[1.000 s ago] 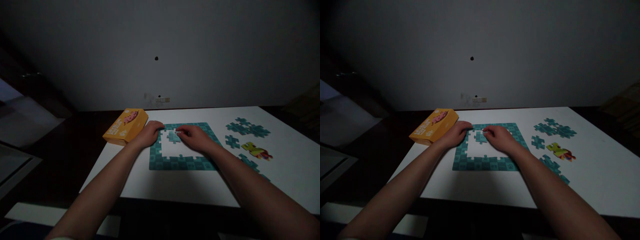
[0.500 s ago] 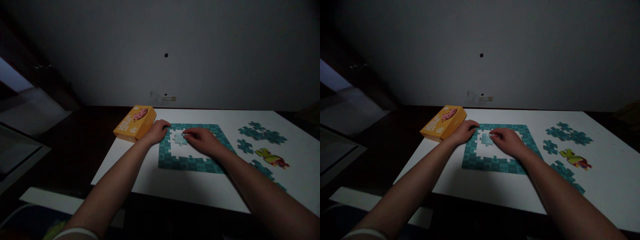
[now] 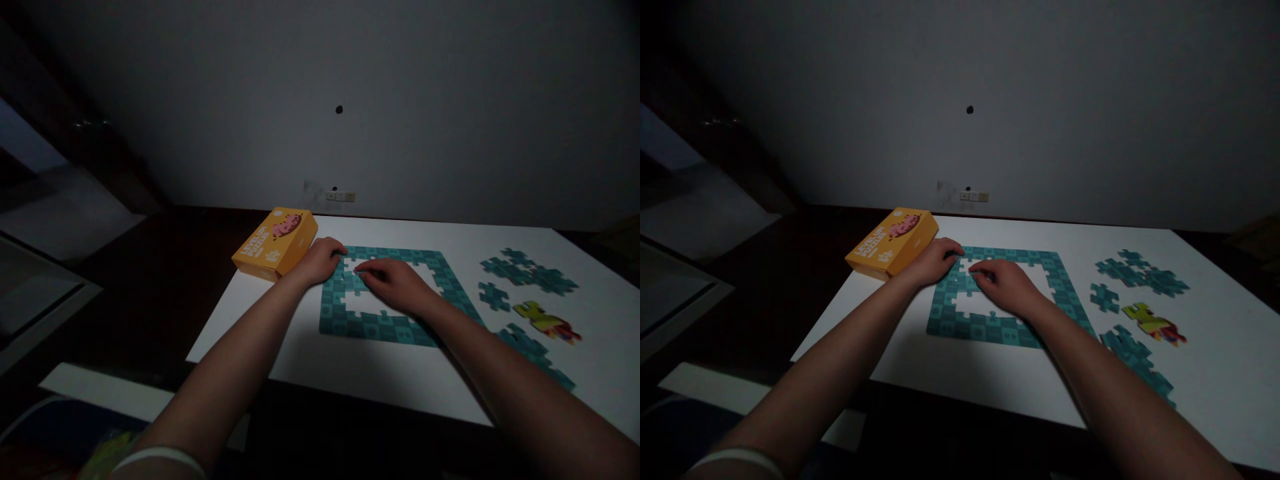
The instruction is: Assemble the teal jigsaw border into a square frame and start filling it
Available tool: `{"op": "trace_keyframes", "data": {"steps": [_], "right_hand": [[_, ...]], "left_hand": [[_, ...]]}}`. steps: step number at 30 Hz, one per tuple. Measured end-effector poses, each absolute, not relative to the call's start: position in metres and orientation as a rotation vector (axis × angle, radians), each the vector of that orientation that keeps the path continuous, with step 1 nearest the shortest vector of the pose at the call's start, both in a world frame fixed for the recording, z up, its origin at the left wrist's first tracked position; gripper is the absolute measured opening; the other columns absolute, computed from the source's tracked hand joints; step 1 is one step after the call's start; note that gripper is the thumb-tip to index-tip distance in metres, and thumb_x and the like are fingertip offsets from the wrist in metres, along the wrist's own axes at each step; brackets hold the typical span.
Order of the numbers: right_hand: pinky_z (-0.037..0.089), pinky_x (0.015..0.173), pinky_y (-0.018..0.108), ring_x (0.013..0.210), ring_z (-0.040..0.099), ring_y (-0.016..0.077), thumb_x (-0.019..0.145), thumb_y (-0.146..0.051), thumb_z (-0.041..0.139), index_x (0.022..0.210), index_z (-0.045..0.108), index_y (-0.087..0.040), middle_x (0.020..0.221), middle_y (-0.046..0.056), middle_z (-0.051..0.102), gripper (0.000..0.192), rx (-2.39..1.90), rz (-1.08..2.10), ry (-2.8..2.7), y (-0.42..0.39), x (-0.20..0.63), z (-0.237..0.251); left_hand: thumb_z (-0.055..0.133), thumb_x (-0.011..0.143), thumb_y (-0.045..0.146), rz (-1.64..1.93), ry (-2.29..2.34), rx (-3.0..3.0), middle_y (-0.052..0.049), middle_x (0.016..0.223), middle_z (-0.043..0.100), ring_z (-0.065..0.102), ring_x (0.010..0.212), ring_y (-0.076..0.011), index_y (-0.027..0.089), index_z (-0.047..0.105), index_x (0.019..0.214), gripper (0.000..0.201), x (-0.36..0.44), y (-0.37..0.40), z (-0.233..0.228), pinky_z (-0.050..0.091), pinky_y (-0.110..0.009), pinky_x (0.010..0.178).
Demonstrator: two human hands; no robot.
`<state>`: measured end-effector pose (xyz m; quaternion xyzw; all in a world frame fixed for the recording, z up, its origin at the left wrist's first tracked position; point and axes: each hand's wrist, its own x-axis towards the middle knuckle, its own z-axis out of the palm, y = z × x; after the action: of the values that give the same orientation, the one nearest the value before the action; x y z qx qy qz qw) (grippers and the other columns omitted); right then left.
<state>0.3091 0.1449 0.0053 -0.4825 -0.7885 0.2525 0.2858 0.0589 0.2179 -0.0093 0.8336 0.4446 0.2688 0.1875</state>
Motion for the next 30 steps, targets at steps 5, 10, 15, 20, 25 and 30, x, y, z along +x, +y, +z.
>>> {"op": "trace_keyframes", "data": {"steps": [5,10,15,20,25,30], "right_hand": [[0.060,0.086,0.047,0.092,0.082,0.0325,0.103,-0.040,0.064,0.122,0.094,-0.027,0.113,0.012,0.091,0.038,-1.337,0.627,-2.114,0.1442,0.3095,0.0036],[0.058,0.084,0.045,0.091,0.081,0.0318,0.103,-0.040,0.065,0.122,0.092,-0.027,0.112,0.010,0.091,0.037,-1.353,0.662,-2.113,0.1430,0.3096,0.0041],[0.054,0.078,0.043,0.083,0.077,0.0298,0.102,-0.040,0.064,0.122,0.092,-0.024,0.102,0.010,0.089,0.038,-1.388,0.672,-2.122,0.1409,0.3096,0.0081],[0.052,0.077,0.041,0.082,0.075,0.0281,0.102,-0.039,0.064,0.122,0.092,-0.023,0.102,0.011,0.089,0.038,-1.385,0.687,-2.124,0.1401,0.3103,0.0105],[0.052,0.079,0.042,0.085,0.075,0.0287,0.101,-0.041,0.064,0.122,0.091,-0.024,0.104,0.012,0.088,0.038,-1.370,0.716,-2.137,0.1402,0.3125,0.0108],[0.053,0.078,0.042,0.080,0.073,0.0283,0.101,-0.041,0.065,0.123,0.091,-0.025,0.095,0.010,0.086,0.038,-1.371,0.670,-2.142,0.1385,0.3134,0.0125]], "left_hand": [[0.070,0.100,0.007,0.772,1.243,2.370,-0.012,0.128,0.087,0.078,0.129,-0.0290,0.019,0.089,0.118,0.029,0.0600,0.2184,-0.0110,0.058,-0.047,0.125],[0.070,0.099,0.007,0.764,1.258,2.374,-0.011,0.128,0.087,0.078,0.128,-0.0293,0.019,0.089,0.117,0.030,0.0606,0.2193,-0.0117,0.058,-0.047,0.125],[0.069,0.098,0.006,0.769,1.250,2.380,-0.010,0.127,0.087,0.078,0.128,-0.0280,0.021,0.089,0.116,0.030,0.0592,0.2199,-0.0124,0.058,-0.046,0.125],[0.069,0.100,0.007,0.753,1.240,2.399,-0.011,0.130,0.086,0.077,0.129,-0.0281,0.020,0.088,0.118,0.029,0.0581,0.2206,-0.0126,0.057,-0.046,0.125],[0.069,0.100,0.009,0.748,1.240,2.407,-0.011,0.131,0.086,0.077,0.130,-0.0286,0.021,0.088,0.117,0.029,0.0582,0.2207,-0.0117,0.057,-0.048,0.126],[0.066,0.101,0.011,0.733,1.237,2.425,-0.012,0.131,0.085,0.076,0.130,-0.0287,0.020,0.088,0.118,0.029,0.0582,0.2185,-0.0088,0.057,-0.049,0.125]]}}
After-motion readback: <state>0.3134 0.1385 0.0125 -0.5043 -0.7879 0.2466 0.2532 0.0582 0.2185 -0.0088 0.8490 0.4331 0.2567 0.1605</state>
